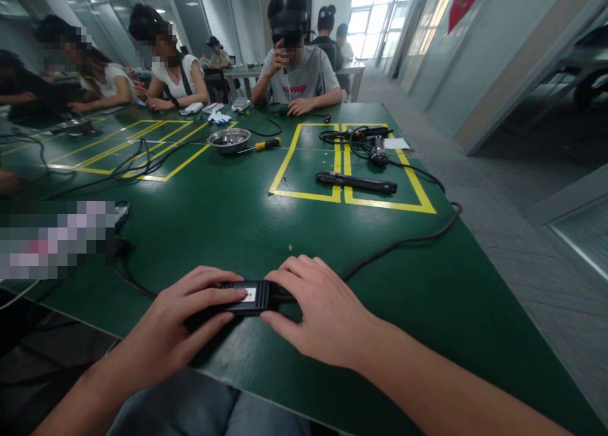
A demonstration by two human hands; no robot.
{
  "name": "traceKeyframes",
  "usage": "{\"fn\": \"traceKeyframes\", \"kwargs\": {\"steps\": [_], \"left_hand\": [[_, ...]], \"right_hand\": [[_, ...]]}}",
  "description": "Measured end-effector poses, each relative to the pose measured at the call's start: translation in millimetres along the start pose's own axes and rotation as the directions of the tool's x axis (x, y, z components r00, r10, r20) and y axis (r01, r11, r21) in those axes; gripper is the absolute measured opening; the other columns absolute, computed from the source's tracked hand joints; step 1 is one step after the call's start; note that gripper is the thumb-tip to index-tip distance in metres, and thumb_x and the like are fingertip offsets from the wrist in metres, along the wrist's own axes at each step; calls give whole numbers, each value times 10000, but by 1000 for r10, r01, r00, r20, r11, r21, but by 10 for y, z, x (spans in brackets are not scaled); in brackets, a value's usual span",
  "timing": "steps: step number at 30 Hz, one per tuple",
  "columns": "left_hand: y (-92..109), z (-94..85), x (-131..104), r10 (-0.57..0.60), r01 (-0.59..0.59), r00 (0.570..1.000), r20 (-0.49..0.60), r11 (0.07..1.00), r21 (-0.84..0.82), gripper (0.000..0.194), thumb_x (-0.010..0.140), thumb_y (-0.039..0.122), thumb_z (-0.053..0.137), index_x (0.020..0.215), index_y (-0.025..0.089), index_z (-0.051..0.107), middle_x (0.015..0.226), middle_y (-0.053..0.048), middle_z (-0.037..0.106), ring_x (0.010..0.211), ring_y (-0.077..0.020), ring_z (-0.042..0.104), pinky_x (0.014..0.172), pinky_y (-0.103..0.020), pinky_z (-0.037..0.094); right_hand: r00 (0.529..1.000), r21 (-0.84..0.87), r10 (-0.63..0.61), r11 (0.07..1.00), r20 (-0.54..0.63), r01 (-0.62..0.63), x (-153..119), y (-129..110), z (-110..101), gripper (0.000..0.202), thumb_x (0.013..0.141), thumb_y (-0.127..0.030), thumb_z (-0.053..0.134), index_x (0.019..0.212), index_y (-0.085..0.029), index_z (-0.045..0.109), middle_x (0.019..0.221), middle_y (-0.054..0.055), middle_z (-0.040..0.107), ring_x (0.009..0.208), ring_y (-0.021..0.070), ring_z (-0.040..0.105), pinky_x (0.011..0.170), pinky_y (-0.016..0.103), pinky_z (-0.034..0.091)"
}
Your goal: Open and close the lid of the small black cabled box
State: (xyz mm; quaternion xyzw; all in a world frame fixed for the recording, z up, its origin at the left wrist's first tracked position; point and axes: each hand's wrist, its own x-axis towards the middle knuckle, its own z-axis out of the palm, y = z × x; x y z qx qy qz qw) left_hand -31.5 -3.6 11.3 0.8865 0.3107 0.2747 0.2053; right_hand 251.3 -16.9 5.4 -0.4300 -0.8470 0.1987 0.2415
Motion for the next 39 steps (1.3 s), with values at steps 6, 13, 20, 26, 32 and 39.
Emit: {"fn": "traceKeyframes", "kwargs": {"steps": [6, 13, 20, 26, 32, 39], "left_hand": [[-7, 17, -1, 33, -32, 999, -19, 999, 15, 341, 1127, 130, 673, 1410, 304, 751, 1355, -71, 795, 1228, -237, 729, 1048, -378, 635], [-17, 39, -5, 13, -13, 1000, 1, 1000, 3, 316, 1136, 152, 672, 1405, 298, 752, 1336, -76, 789, 1213, -241, 725, 1052, -390, 634], [-25, 75, -8, 32, -32, 999, -20, 999, 5, 339, 1120, 127, 675, 1409, 286, 756, 1352, -99, 780, 1216, -258, 718, 1033, -409, 644], [-6, 68, -9, 11, -12, 1000, -14, 999, -37, 366, 1108, 120, 667, 1405, 314, 759, 1354, -87, 787, 1222, -260, 732, 1045, -414, 640], [15, 58, 65, -208, 196, 966, -156, 977, -90, 323, 1047, 158, 722, 1350, 269, 704, 1251, -69, 821, 1113, -256, 788, 976, -390, 656], [-104, 77, 396, -292, 294, 956, -43, 955, 47, 217, 972, 48, 711, 1064, 243, 742, 1276, -77, 847, 1186, -304, 799, 1036, -474, 641]], "right_hand": [[1000, -12, -6, 1000, 6, 6, -3, 8, 3, 329, 942, -156, 878, 1244, -215, 761, 1174, 87, 802, 1035, 314, 734, 914, 500, 557], [1000, 4, -2, 1000, -4, 2, -9, 21, 23, 325, 946, -153, 868, 1244, -229, 760, 1180, 78, 796, 1043, 309, 732, 934, 506, 562], [1000, 7, 2, 1000, 0, -2, -20, 59, 54, 349, 945, -142, 855, 1266, -222, 743, 1194, 79, 786, 1052, 314, 723, 920, 507, 562], [1000, 10, 1, 1000, 0, -1, -35, 57, 60, 376, 946, -142, 826, 1289, -238, 706, 1202, 80, 776, 1056, 313, 714, 911, 496, 548], [990, 47, 65, 997, -129, -59, -107, 70, 106, 463, 905, -166, 815, 1315, -220, 607, 1053, 52, 720, 890, 270, 678, 775, 417, 533], [996, -21, -58, 998, -73, 57, -40, 99, 83, 232, 952, -40, 720, 1056, -231, 641, 1011, 46, 764, 894, 265, 707, 783, 412, 528]]}}
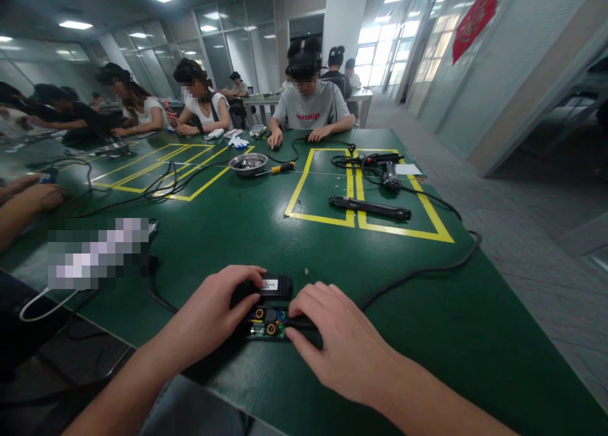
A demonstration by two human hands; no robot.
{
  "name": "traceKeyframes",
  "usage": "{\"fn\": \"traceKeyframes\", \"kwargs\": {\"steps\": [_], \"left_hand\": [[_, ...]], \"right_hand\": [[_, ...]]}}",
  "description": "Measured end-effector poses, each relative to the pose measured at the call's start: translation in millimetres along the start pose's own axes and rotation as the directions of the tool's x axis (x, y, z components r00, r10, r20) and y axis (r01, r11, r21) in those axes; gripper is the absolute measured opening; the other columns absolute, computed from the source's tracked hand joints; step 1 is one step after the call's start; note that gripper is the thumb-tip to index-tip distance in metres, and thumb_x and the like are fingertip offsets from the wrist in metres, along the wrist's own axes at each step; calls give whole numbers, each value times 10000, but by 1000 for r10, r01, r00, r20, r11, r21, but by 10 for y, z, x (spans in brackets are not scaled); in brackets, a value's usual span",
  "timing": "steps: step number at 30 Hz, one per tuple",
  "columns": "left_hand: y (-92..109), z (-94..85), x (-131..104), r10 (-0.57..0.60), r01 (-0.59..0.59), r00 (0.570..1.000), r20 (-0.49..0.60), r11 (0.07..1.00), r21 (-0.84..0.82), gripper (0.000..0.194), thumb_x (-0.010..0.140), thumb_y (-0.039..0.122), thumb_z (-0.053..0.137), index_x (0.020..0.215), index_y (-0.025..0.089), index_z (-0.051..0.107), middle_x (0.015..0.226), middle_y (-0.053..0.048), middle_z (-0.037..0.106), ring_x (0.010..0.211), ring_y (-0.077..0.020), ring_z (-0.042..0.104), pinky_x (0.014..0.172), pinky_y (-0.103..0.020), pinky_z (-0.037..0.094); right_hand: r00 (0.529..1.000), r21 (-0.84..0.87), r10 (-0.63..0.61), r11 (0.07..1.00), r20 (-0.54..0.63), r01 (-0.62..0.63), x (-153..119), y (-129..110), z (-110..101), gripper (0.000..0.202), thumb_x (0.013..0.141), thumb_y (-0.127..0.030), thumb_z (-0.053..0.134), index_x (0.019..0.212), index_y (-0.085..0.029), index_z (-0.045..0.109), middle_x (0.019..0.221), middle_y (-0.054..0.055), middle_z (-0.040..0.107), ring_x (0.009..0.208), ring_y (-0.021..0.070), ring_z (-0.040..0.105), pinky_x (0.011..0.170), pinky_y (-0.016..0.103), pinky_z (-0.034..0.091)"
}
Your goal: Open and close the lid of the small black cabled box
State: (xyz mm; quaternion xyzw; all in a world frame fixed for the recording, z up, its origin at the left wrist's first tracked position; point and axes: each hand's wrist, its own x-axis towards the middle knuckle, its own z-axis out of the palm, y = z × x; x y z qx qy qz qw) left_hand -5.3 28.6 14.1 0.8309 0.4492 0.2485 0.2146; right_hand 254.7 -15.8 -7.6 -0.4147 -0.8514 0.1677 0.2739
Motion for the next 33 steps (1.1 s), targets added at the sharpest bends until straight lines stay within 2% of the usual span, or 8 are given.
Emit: {"fn": "traceKeyframes", "kwargs": {"steps": [4, 7, 10, 13, 18, 24, 27, 33], "left_hand": [[14, -63, -151, 44, -43, 998, -42, 999, 12, 184, 1060, 144, 650, 1037, 256, 794, 1410, -92, 785, 1277, -305, 757, 1099, -486, 609], [25, -113, -370, 55, -55, 996, -66, 998, -3, 149, 1071, 182, 648, 1036, 260, 771, 1153, -55, 794, 1045, -248, 776, 932, -378, 636], [1, -118, -501, 84, -84, 996, -30, 996, 0, 166, 1077, 159, 639, 1084, 271, 761, 1069, -24, 783, 968, -225, 764, 856, -328, 621], [-39, -89, -510, 154, -150, 988, -30, 984, 95, 213, 1109, 143, 613, 1182, 272, 767, 1075, -30, 777, 956, -227, 755, 827, -320, 611], [-81, -58, -463, 232, -238, 971, 55, 939, 249, 248, 1169, 183, 576, 1308, 249, 771, 1037, -38, 736, 874, -215, 736, 737, -296, 606], [-121, -52, -475, 289, -274, 956, -44, 940, 205, 263, 1206, 227, 538, 1295, 243, 784, 1039, -49, 725, 872, -192, 735, 733, -273, 595], [-114, -68, -480, 281, -271, 955, -89, 956, 116, 207, 1192, 203, 572, 1220, 239, 773, 1053, -50, 759, 907, -197, 749, 796, -283, 604], [-108, -132, -471, 262, -261, 963, -64, 965, 31, 199, 1150, 147, 617, 1123, 255, 782, 1038, -31, 788, 919, -193, 752, 807, -277, 584]], "right_hand": [[1000, 19, -22, 1000, -19, 23, 12, 12, 13, 236, 959, -6, 730, 1035, -224, 678, 966, 25, 771, 865, 240, 731, 761, 377, 550], [999, 67, -15, 998, -38, 18, 1, -2, 15, 244, 951, -1, 738, 1057, -218, 700, 960, 19, 769, 843, 218, 749, 725, 337, 562], [998, 101, -5, 995, -57, 11, -10, -12, 8, 239, 944, -8, 759, 1048, -218, 712, 955, 13, 769, 825, 203, 762, 701, 311, 569], [997, 82, -16, 996, -76, 22, -21, 1, 12, 225, 955, -21, 768, 1053, -218, 725, 963, 17, 779, 838, 206, 777, 716, 312, 593], [992, -31, -80, 996, -95, 78, -42, 41, 38, 144, 1019, -74, 722, 1075, -206, 739, 990, 51, 798, 853, 224, 787, 739, 347, 632], [991, -112, -109, 989, -83, 99, -45, 13, 14, 129, 1081, -124, 633, 1083, -194, 741, 1001, 92, 805, 857, 252, 771, 755, 402, 651], [994, -42, -83, 996, -75, 80, -34, -26, -26, 159, 1078, -119, 584, 1122, -197, 715, 1020, 104, 801, 889, 267, 769, 775, 423, 652], [997, 61, -50, 997, -55, 53, -23, -55, -63, 193, 1042, -77, 509, 1061, -225, 631, 953, 81, 753, 831, 245, 730, 730, 380, 603]]}}
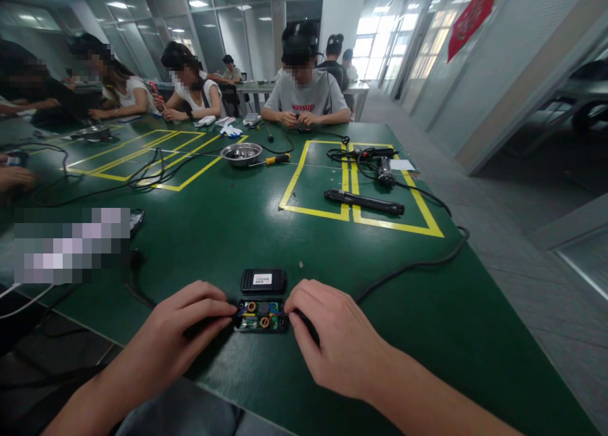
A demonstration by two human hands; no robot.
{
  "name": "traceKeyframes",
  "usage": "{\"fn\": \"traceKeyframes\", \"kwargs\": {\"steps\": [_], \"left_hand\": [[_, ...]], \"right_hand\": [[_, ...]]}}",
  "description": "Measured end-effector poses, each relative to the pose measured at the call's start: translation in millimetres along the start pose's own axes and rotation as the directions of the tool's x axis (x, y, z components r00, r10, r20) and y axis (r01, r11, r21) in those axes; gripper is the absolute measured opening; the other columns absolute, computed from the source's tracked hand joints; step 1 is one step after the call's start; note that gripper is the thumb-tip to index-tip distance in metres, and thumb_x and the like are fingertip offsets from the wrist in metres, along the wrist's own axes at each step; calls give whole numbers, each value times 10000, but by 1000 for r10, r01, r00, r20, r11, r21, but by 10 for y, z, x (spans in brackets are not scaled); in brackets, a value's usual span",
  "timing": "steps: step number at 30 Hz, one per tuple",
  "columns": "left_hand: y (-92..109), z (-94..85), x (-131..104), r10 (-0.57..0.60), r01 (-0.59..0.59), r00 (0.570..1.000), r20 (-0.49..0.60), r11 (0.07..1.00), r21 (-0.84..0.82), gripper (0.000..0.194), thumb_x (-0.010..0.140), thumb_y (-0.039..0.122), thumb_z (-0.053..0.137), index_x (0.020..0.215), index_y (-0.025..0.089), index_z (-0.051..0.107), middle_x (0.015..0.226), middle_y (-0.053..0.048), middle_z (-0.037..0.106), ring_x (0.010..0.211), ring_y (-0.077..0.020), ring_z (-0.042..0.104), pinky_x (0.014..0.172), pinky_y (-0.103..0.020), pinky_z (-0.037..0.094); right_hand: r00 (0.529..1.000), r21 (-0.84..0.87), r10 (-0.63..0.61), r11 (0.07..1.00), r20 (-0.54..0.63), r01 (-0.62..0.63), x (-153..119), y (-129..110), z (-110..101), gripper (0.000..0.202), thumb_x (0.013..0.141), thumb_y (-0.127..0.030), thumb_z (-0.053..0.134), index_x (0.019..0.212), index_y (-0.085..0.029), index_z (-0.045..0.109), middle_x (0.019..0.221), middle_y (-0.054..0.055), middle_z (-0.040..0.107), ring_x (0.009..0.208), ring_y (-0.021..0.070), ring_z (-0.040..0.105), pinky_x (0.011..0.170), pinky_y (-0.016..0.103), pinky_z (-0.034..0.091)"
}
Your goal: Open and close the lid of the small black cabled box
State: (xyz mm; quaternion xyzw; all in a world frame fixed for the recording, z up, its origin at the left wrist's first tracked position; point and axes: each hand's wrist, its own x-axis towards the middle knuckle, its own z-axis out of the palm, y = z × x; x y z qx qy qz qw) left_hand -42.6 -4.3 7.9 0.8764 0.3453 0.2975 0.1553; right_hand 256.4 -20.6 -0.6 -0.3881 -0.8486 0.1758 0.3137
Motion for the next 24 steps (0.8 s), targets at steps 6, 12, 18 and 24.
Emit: {"fn": "traceKeyframes", "kwargs": {"steps": [6, 12, 18, 24], "left_hand": [[-44, -18, 38, 4, -4, 1000, 27, 1000, 0, 194, 1170, 177, 621, 1122, 254, 793, 1051, -28, 798, 939, -196, 748, 816, -290, 568], [-112, -46, 83, 77, -77, 997, 15, 996, 42, 222, 1185, 202, 620, 1122, 254, 826, 1026, -35, 818, 904, -199, 738, 779, -305, 551], [-132, -109, 53, 29, -29, 993, 116, 1000, -2, 282, 1151, 156, 610, 1261, 279, 838, 1106, -62, 825, 984, -220, 765, 828, -309, 605], [-126, -85, -4, 18, -15, 995, 101, 999, -33, 365, 1142, 114, 570, 1334, 293, 824, 1128, -69, 814, 993, -219, 758, 838, -302, 624]], "right_hand": [[1000, -22, -5, 1000, -17, 4, -14, 29, 12, 191, 1026, -69, 521, 1039, -234, 616, 947, 76, 750, 835, 254, 721, 752, 395, 574], [999, 24, -12, 1000, -32, 13, -5, 26, -6, 190, 1002, -66, 541, 1036, -225, 640, 939, 71, 771, 833, 246, 739, 748, 388, 590], [1000, 25, 8, 1000, -23, -7, 13, 11, -16, 207, 966, -53, 566, 1037, -225, 657, 932, 71, 773, 827, 246, 739, 733, 380, 592], [999, 5, -4, 1000, -41, 4, 10, 8, -21, 220, 959, -58, 559, 1061, -222, 663, 923, 77, 776, 837, 256, 735, 734, 386, 589]]}}
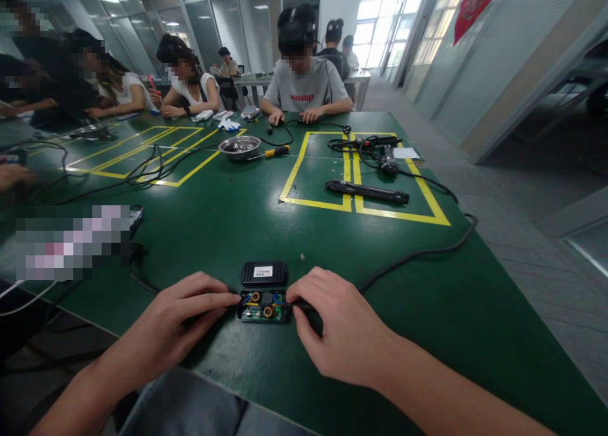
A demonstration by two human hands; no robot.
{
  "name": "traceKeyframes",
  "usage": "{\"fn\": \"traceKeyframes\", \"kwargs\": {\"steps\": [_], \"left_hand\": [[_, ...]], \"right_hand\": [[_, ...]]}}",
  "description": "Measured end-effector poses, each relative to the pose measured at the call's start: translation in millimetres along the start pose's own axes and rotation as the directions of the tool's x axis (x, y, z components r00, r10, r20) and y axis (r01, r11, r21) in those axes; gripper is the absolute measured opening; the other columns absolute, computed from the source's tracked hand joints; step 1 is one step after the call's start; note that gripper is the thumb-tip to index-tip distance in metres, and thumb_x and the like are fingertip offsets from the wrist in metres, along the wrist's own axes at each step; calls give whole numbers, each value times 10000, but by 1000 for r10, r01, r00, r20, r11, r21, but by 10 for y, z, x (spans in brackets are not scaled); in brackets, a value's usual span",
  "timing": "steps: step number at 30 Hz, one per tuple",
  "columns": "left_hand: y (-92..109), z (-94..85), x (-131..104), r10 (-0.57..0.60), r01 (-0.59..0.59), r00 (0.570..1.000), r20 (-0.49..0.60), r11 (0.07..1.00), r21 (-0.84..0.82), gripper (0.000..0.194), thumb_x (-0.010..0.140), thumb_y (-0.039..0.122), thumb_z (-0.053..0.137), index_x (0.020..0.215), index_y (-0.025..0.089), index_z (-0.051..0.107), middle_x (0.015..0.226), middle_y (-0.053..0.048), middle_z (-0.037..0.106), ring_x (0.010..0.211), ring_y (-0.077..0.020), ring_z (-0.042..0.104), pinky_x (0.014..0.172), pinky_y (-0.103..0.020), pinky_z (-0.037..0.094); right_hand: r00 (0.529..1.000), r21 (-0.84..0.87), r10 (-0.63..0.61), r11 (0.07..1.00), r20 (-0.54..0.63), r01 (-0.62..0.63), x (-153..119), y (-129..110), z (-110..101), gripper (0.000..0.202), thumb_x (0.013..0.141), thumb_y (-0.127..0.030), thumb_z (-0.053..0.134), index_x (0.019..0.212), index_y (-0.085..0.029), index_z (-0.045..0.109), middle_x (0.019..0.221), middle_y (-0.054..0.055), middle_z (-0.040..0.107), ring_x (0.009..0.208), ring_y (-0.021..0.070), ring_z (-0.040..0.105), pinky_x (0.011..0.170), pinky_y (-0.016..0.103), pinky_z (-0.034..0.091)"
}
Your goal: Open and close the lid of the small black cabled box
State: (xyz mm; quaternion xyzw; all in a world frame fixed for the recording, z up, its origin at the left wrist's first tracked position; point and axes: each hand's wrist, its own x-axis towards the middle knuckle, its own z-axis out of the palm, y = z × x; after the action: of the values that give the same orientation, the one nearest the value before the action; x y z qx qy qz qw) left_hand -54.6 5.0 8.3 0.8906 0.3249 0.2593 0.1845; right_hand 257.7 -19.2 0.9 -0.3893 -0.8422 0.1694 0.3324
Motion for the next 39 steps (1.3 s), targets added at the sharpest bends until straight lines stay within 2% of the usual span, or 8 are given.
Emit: {"fn": "traceKeyframes", "kwargs": {"steps": [7, 12, 18, 21, 25, 31, 35, 39], "left_hand": [[38, -41, 28, 23, -24, 999, 24, 999, 36, 418, 1106, 72, 597, 1358, 319, 820, 1155, -65, 822, 1043, -248, 724, 867, -363, 617], [188, -52, 213, -29, 32, 999, -31, 995, 92, 349, 1059, 89, 579, 1133, 261, 874, 1273, -111, 807, 1158, -300, 722, 985, -473, 637], [169, 142, 533, -137, 138, 990, -16, 982, 130, 325, 1117, 182, 629, 1325, 277, 859, 1452, -103, 799, 1334, -348, 708, 1123, -571, 615], [106, 175, 604, -216, 203, 974, 63, 964, 169, 311, 1082, 185, 718, 1349, 268, 853, 1379, -98, 838, 1283, -355, 749, 1098, -577, 629], [28, 132, 590, -257, 243, 965, 45, 948, 208, 324, 1057, 162, 747, 1353, 248, 847, 1324, -104, 853, 1208, -345, 785, 1051, -547, 654], [99, 3, 407, -97, 100, 995, -32, 990, 98, 300, 1121, 221, 673, 1385, 257, 812, 1336, -89, 829, 1197, -283, 780, 1075, -436, 659], [227, -29, 308, -12, 15, 997, 76, 999, -37, 341, 1126, 149, 668, 1406, 304, 786, 1344, -53, 818, 1214, -235, 762, 1063, -357, 653], [247, 7, 284, -8, 16, 992, 129, 998, -57, 374, 1118, 124, 697, 1424, 321, 783, 1369, -52, 801, 1240, -237, 741, 1078, -381, 647]], "right_hand": [[1000, 5, 8, 1000, 10, -8, 4, -2, 8, 231, 936, -38, 563, 1045, -228, 636, 935, 79, 770, 850, 266, 717, 747, 409, 587], [999, -6, 7, 1000, 33, -7, 6, 18, 28, 237, 932, -27, 565, 1032, -239, 600, 957, 81, 757, 871, 272, 694, 778, 432, 593], [999, 5, 33, 999, 38, -33, 2, 24, 45, 247, 925, -35, 565, 1056, -243, 580, 973, 71, 732, 884, 268, 679, 779, 419, 563], [996, 0, 88, 996, 26, -88, -6, 16, 49, 287, 889, -41, 592, 1091, -244, 570, 969, 59, 693, 880, 260, 676, 772, 402, 547], [994, 2, 104, 995, 42, -104, 2, -9, 38, 302, 866, -63, 612, 1098, -247, 553, 967, 51, 670, 882, 262, 671, 771, 401, 534], [993, 49, 119, 992, 15, -119, 0, -30, 17, 326, 860, -65, 604, 1117, -251, 530, 993, 51, 668, 894, 251, 661, 794, 400, 535], [991, 56, 136, 989, 17, -137, -13, -35, 22, 349, 848, -92, 640, 1139, -248, 525, 1007, 47, 666, 888, 248, 659, 799, 405, 541], [988, 44, 152, 987, 37, -154, -2, -38, 32, 360, 871, -139, 722, 1186, -232, 574, 1045, 55, 699, 917, 261, 688, 825, 431, 558]]}}
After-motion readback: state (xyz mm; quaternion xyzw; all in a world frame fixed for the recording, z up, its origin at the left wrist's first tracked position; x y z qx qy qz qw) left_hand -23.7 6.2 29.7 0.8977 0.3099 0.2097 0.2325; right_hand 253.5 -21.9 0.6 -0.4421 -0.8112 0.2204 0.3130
